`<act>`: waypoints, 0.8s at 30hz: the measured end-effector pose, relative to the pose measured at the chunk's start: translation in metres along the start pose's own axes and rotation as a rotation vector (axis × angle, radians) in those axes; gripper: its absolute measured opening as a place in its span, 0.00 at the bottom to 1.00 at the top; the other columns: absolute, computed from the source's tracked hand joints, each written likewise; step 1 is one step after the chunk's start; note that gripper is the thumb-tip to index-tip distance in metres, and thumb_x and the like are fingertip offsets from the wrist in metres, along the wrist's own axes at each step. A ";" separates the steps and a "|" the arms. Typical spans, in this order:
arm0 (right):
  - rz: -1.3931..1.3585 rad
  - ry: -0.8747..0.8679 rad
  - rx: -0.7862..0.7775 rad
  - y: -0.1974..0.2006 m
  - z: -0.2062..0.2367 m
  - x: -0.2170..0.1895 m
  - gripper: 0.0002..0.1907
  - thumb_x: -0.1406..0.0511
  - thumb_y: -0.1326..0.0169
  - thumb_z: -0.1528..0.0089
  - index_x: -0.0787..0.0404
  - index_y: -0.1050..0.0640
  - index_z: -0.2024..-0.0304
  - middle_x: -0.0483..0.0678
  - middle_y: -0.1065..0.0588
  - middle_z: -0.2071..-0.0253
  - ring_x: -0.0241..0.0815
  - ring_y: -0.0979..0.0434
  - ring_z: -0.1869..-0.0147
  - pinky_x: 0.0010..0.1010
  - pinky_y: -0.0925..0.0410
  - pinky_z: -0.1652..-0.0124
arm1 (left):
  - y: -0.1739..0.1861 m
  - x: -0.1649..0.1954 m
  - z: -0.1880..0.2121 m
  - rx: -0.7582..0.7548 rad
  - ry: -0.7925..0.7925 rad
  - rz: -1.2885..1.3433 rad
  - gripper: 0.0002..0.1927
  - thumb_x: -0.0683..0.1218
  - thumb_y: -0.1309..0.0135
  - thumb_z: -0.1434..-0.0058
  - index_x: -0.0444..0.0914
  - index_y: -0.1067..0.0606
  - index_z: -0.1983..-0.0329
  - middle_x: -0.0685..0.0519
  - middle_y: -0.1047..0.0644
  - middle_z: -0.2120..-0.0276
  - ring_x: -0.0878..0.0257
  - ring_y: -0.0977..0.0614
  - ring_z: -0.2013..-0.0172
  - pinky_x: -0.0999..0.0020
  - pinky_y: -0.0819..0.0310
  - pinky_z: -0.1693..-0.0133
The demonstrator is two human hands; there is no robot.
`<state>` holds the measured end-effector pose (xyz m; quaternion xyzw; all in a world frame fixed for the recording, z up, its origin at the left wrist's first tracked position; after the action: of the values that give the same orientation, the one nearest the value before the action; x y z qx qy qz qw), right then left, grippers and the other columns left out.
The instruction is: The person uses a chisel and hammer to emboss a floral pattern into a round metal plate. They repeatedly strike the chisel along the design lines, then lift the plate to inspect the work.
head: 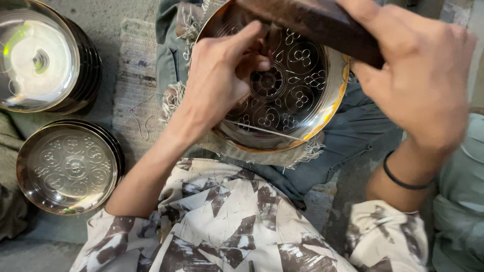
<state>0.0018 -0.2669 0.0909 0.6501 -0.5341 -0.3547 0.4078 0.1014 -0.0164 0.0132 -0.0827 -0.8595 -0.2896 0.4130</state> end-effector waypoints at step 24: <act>-0.047 0.108 -0.078 0.014 -0.015 -0.019 0.18 0.70 0.36 0.37 0.64 0.21 0.44 0.58 0.22 0.60 0.56 0.21 0.59 0.40 0.31 0.60 | -0.008 0.008 0.009 0.074 0.116 -0.100 0.18 0.29 0.43 0.38 0.38 0.28 0.48 0.50 0.17 0.63 0.61 0.11 0.60 0.67 0.20 0.63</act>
<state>0.0066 -0.2473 0.1101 0.6644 -0.4816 -0.3492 0.4525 0.0874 -0.0184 0.0115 -0.0076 -0.8473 -0.2821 0.4499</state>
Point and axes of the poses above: each hand's wrist, its own z-axis away from the middle knuckle, its own y-axis out of the back of the hand, x = y × z, the point moved 1 cm from there along -z, towards the middle knuckle
